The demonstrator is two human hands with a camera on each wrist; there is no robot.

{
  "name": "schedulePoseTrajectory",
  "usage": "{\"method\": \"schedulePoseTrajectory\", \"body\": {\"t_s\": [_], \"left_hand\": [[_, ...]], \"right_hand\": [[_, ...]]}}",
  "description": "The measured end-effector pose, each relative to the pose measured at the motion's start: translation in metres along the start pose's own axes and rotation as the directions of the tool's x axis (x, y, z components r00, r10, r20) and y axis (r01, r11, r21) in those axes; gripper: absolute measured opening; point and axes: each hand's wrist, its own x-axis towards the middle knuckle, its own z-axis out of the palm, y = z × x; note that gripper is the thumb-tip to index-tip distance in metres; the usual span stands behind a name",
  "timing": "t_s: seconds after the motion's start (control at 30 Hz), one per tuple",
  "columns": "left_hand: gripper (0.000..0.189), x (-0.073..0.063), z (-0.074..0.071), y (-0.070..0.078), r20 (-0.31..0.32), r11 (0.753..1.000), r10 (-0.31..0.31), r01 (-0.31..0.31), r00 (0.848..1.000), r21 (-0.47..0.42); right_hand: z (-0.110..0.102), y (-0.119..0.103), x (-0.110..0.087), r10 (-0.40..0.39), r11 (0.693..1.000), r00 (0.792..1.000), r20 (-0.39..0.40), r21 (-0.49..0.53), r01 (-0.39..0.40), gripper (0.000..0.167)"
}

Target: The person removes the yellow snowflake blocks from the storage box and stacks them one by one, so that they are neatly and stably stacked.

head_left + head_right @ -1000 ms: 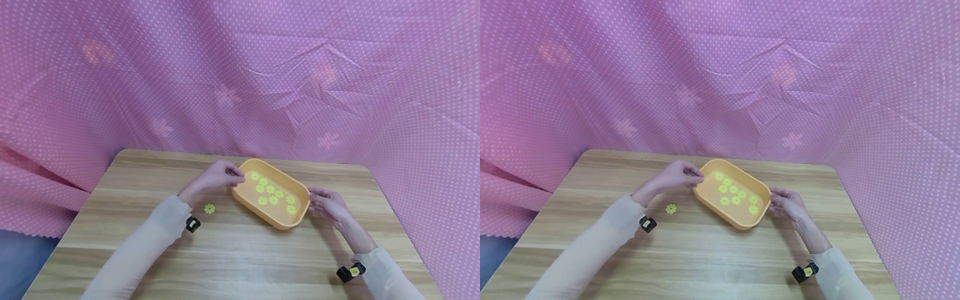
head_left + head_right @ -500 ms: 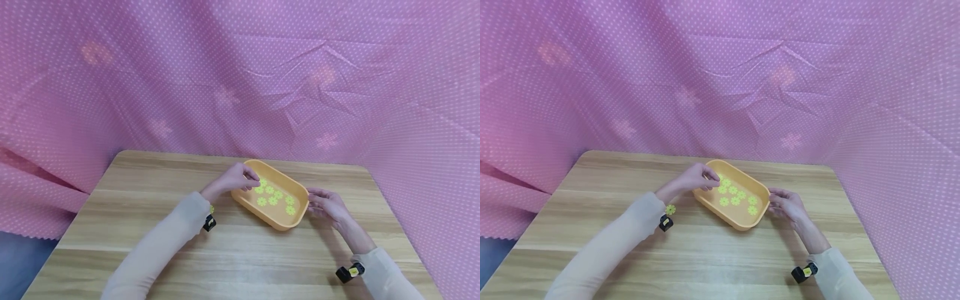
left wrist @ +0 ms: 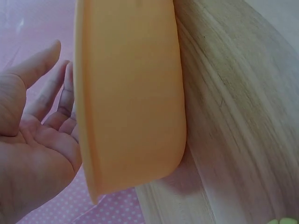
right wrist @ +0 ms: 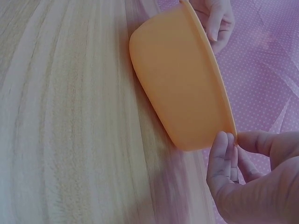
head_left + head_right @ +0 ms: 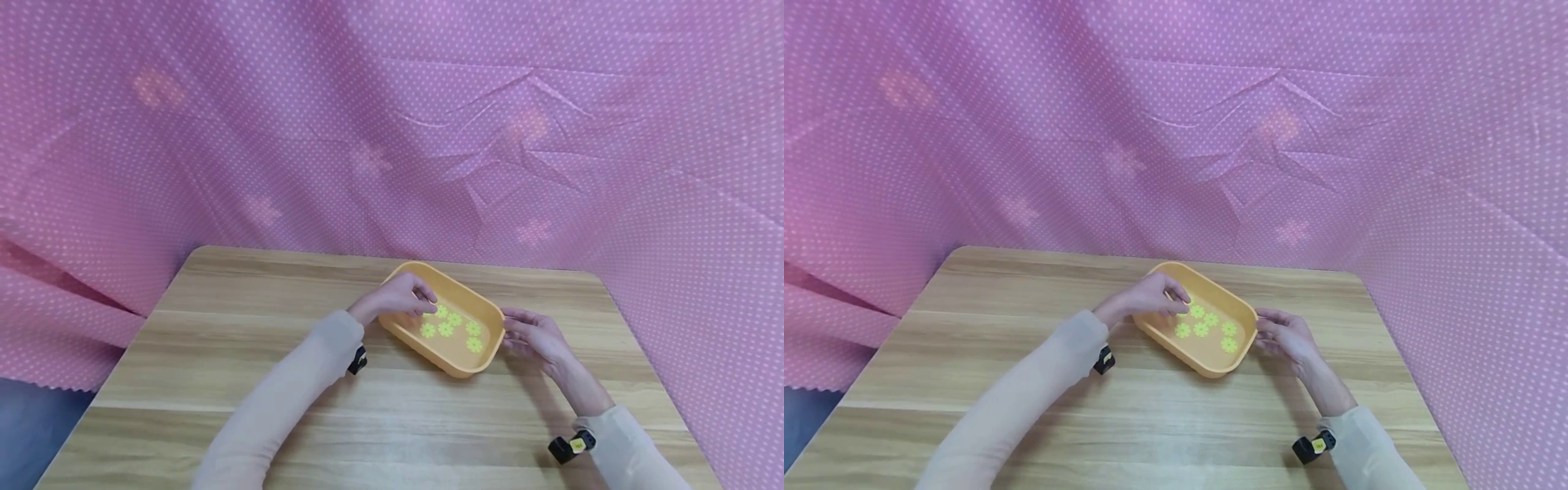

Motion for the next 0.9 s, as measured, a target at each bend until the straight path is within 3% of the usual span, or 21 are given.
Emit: {"method": "schedulePoseTrajectory", "body": {"t_s": [0.27,0.53,0.7,0.9], "left_hand": [[0.029,0.008,0.004,-0.005,0.025,0.999,-0.046,0.046,0.999,0.026],[0.029,0.014,0.006,-0.008,0.093,0.990,-0.085,0.073,0.992,0.121],[0.029,0.016,0.009,-0.012,0.136,0.987,-0.108,0.089,0.985,0.136],[0.029,0.020,0.014,-0.015,0.140,0.984,-0.113,0.091,0.984,0.153]], "right_hand": [[0.002,0.001,0.002,0.009,1.000,1.000,0.008,-0.008,-0.008,0.057],[-0.001,0.001,0.002,-0.005,1.000,1.000,0.008,0.007,0.005,0.049],[-0.003,0.002,0.002,-0.004,1.000,1.000,0.014,0.020,0.004,0.045],[-0.003,0.001,0.002,-0.005,1.000,1.000,0.016,0.018,0.005,0.047]]}}
